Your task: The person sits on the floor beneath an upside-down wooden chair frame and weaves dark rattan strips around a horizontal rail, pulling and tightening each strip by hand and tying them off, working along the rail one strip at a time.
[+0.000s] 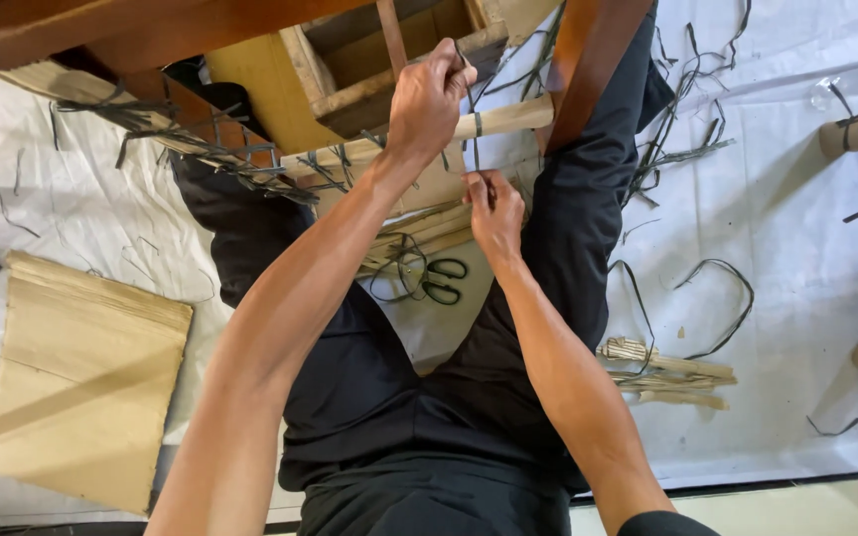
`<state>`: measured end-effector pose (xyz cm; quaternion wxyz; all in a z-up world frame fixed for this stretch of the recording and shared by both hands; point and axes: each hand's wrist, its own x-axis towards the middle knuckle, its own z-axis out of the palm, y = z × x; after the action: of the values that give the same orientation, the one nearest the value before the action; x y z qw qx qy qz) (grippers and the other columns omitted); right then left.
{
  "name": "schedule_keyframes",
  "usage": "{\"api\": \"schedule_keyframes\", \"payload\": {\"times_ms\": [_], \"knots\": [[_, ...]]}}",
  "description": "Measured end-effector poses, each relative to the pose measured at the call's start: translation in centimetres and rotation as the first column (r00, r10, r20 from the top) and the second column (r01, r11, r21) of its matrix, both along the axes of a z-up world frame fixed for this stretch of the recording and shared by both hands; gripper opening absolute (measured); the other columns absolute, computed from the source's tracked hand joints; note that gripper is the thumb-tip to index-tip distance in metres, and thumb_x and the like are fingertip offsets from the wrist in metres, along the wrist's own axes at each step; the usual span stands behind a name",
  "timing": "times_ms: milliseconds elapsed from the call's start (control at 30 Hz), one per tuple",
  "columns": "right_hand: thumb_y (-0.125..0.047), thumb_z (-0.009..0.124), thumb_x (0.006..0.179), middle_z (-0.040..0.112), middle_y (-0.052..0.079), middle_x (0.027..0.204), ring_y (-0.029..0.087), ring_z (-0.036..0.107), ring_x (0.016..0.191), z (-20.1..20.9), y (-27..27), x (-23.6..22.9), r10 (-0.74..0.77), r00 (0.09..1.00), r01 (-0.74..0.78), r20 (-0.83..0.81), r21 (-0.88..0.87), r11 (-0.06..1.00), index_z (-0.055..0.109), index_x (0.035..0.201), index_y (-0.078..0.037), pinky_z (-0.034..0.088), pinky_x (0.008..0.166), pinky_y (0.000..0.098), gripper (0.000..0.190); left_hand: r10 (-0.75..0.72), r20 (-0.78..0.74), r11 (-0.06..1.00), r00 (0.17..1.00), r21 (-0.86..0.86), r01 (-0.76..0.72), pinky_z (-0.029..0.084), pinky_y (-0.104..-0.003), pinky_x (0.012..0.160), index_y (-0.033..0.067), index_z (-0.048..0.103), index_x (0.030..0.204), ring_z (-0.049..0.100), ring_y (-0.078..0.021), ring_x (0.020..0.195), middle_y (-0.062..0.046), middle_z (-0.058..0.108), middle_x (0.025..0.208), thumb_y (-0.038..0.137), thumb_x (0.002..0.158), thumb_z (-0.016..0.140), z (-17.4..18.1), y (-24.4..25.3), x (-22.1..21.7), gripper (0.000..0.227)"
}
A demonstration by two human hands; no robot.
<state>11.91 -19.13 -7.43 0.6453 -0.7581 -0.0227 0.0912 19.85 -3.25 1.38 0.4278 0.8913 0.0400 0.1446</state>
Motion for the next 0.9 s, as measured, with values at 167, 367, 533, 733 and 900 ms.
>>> {"api": "schedule_keyframes", "payload": {"times_ms": [167, 367, 533, 733, 900], "knots": [[-0.022, 0.060, 0.105, 0.065, 0.001, 0.068, 0.007, 0.058, 0.061, 3.4, -0.5, -0.9, -0.018, 1.000, 0.019, 0.010, -0.033, 0.999, 0.073, 0.100, -0.003, 0.045, 0.057, 0.0260, 0.024, -0.044, 0.080, 0.994, 0.996, -0.101, 0.052, 0.052, -0.045, 0.061, -0.0011, 0.055, 0.092, 0.064, -0.0300, 0.063, -0.016, 0.065, 0.074, 0.015, 0.099, 0.071, 0.8, 0.1, -1.7, 0.023], [-0.019, 0.053, 0.109, 0.056, -0.001, 0.067, 0.005, 0.051, 0.060, 6.9, -0.7, -0.4, -0.013, 0.991, 0.004, 0.133, 0.071, 0.997, 0.067, 0.099, -0.003, 0.039, 0.054, 0.0239, 0.023, -0.336, -0.080, 0.933, 0.939, 0.111, 0.343, 0.057, -0.042, 0.075, 0.0078, 0.073, 0.101, 0.068, -0.0234, 0.086, -0.007, 0.073, 0.093, 0.018, 0.102, 0.068, 1.3, 0.5, -4.8, 0.012], [-0.016, 0.054, 0.115, 0.057, 0.001, 0.078, 0.008, 0.049, 0.070, 8.4, -0.8, 1.2, 0.010, 0.979, -0.065, 0.204, 0.264, 0.962, 0.065, 0.101, -0.001, 0.038, 0.063, 0.0248, 0.023, -0.410, -0.070, 0.884, 0.909, 0.216, 0.416, 0.054, -0.043, 0.083, 0.0061, 0.075, 0.114, 0.064, -0.0314, 0.102, -0.010, 0.069, 0.100, 0.013, 0.098, 0.069, 0.6, 0.2, -5.6, 0.018], [-0.019, 0.051, 0.106, 0.068, -0.001, 0.100, 0.005, 0.055, 0.071, 7.7, -0.3, 2.3, -0.136, 0.982, 0.180, -0.130, 0.437, 0.881, 0.066, 0.112, -0.008, 0.039, 0.053, 0.0189, 0.020, -0.244, 0.013, 0.968, 0.970, 0.062, 0.243, 0.052, -0.043, 0.083, 0.0028, 0.074, 0.106, 0.064, -0.0320, 0.096, -0.012, 0.068, 0.096, 0.015, 0.095, 0.074, 2.0, -0.2, -5.7, 0.016], [-0.009, 0.061, 0.107, 0.063, 0.004, 0.109, 0.007, 0.066, 0.084, 3.5, 0.6, 2.9, -0.051, 0.925, 0.019, 0.376, 0.088, 0.996, 0.065, 0.114, -0.003, 0.051, 0.064, 0.0225, 0.010, -0.238, -0.001, 0.971, 0.971, 0.034, 0.238, 0.053, -0.041, 0.081, 0.0025, 0.075, 0.107, 0.066, -0.0312, 0.094, -0.012, 0.069, 0.097, 0.013, 0.094, 0.074, 1.5, -0.5, -5.7, 0.016]]}}
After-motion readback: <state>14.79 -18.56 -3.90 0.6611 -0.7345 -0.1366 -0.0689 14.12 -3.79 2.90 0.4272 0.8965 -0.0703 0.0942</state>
